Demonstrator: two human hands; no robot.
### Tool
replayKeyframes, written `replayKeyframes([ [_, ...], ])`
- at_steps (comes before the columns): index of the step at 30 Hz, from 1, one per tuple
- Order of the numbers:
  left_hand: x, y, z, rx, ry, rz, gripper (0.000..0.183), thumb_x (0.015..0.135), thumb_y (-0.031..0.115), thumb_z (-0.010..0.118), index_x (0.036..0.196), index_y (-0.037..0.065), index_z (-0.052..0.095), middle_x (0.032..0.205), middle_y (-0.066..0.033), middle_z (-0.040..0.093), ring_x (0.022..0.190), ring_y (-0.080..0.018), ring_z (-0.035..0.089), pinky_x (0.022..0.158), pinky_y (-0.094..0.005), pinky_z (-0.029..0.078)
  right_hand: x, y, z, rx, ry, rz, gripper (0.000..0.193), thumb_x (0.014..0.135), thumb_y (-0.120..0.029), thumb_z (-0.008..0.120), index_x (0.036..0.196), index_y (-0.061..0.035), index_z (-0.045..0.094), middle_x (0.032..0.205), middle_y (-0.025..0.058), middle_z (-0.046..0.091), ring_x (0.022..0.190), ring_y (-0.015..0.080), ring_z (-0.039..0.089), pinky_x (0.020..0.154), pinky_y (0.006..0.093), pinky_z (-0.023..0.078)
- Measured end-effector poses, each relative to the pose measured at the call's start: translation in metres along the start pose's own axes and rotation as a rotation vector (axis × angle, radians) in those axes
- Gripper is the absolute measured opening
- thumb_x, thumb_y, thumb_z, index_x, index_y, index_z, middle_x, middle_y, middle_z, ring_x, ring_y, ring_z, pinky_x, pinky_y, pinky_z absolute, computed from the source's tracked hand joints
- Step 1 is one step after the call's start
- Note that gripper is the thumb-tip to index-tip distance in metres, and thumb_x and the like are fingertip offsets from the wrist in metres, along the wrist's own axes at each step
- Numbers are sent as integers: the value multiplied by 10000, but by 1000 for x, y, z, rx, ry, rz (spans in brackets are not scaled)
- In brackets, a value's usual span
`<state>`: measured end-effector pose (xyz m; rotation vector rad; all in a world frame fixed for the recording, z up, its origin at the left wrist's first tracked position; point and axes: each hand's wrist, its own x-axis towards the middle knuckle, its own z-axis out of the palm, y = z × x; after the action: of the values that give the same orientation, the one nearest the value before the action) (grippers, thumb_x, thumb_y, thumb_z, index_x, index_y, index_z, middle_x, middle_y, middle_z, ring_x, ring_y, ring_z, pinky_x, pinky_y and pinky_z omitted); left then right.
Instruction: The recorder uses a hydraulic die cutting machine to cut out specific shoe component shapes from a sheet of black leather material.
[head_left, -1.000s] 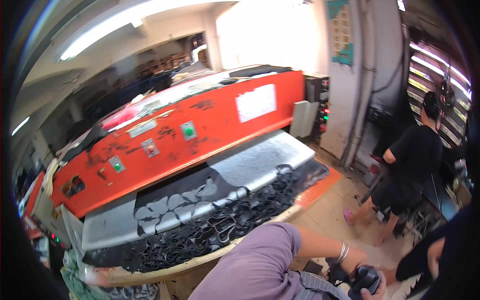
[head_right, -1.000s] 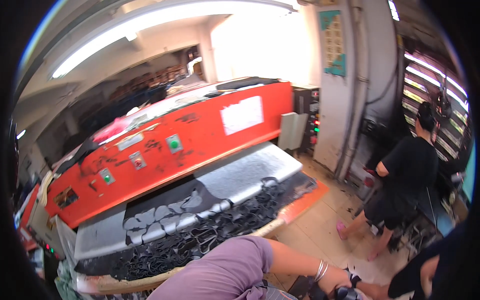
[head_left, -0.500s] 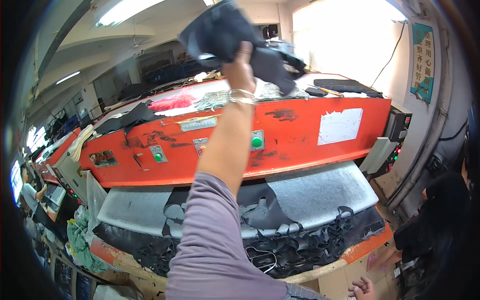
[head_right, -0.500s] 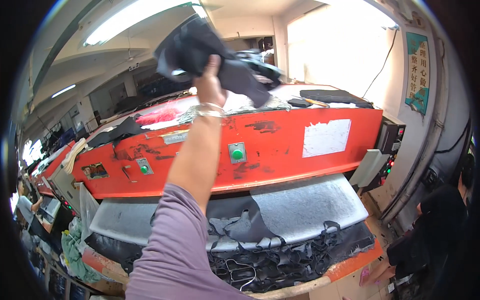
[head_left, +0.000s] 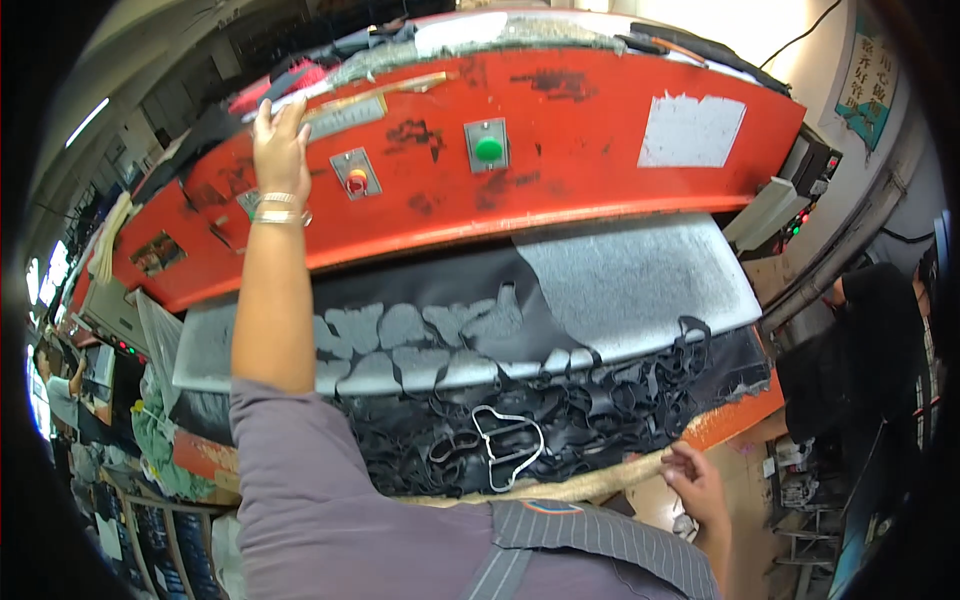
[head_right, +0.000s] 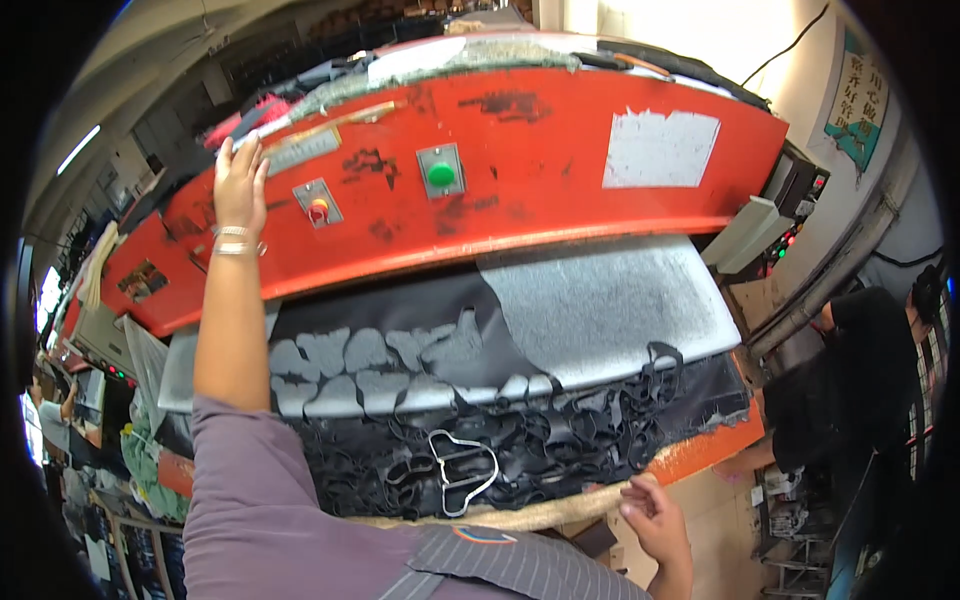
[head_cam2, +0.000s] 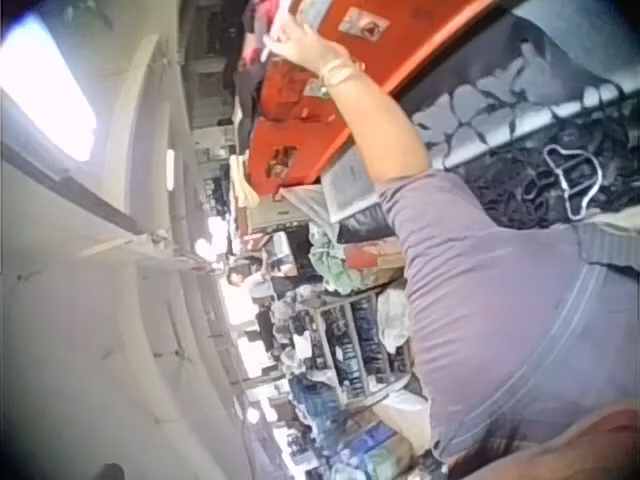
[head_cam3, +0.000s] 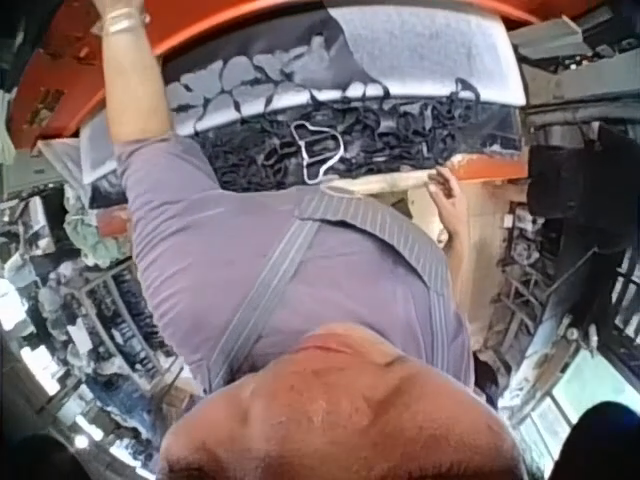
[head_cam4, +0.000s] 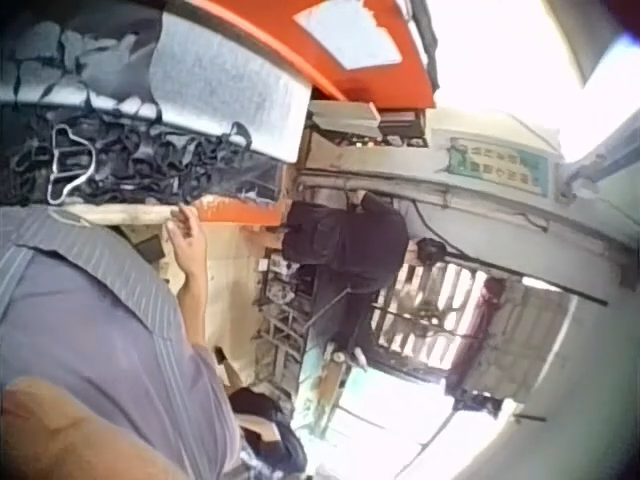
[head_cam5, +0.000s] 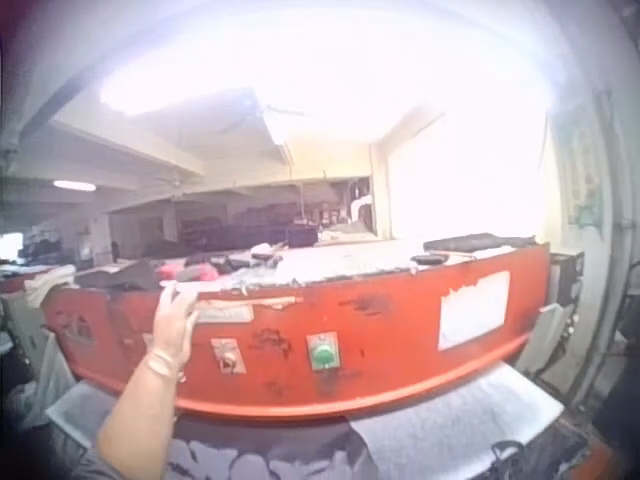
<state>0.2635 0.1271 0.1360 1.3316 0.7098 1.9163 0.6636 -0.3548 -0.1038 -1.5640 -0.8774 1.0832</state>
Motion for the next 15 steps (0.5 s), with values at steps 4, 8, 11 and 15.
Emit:
replayKeyframes([
  [4,-109,20,-77,445,-65,-163,567,914,203,606,1406,49,369,1368,-141,452,1204,-205,508,971,-339,421,22,-13,-6,-8,-22,42,452,839,-44,657,1257,31,500,1101,135,620,976,176,604,853,292,494],
  [8,-237,-11,-182,814,-140,-272,502,851,210,703,1250,-27,512,1228,-158,561,1128,-233,552,952,-342,452,66,-21,-1,-200,-178,-136,414,847,-82,667,1231,10,540,1105,132,631,1022,183,610,874,305,501],
  [11,-338,8,-203,1066,-113,-387,482,843,221,696,1215,-32,523,1172,-172,582,1053,-267,581,908,-367,469,109,-41,29,-439,-139,-328,386,851,-191,678,1163,15,581,970,145,681,908,197,657,794,312,513],
  [15,-431,10,-189,1397,-260,-351,548,845,284,656,1290,15,482,1272,-215,513,1211,-383,459,1038,-439,340,170,-63,80,-775,-111,-250,451,860,-320,649,1181,-11,579,1024,218,665,972,350,641,835,412,495],
])
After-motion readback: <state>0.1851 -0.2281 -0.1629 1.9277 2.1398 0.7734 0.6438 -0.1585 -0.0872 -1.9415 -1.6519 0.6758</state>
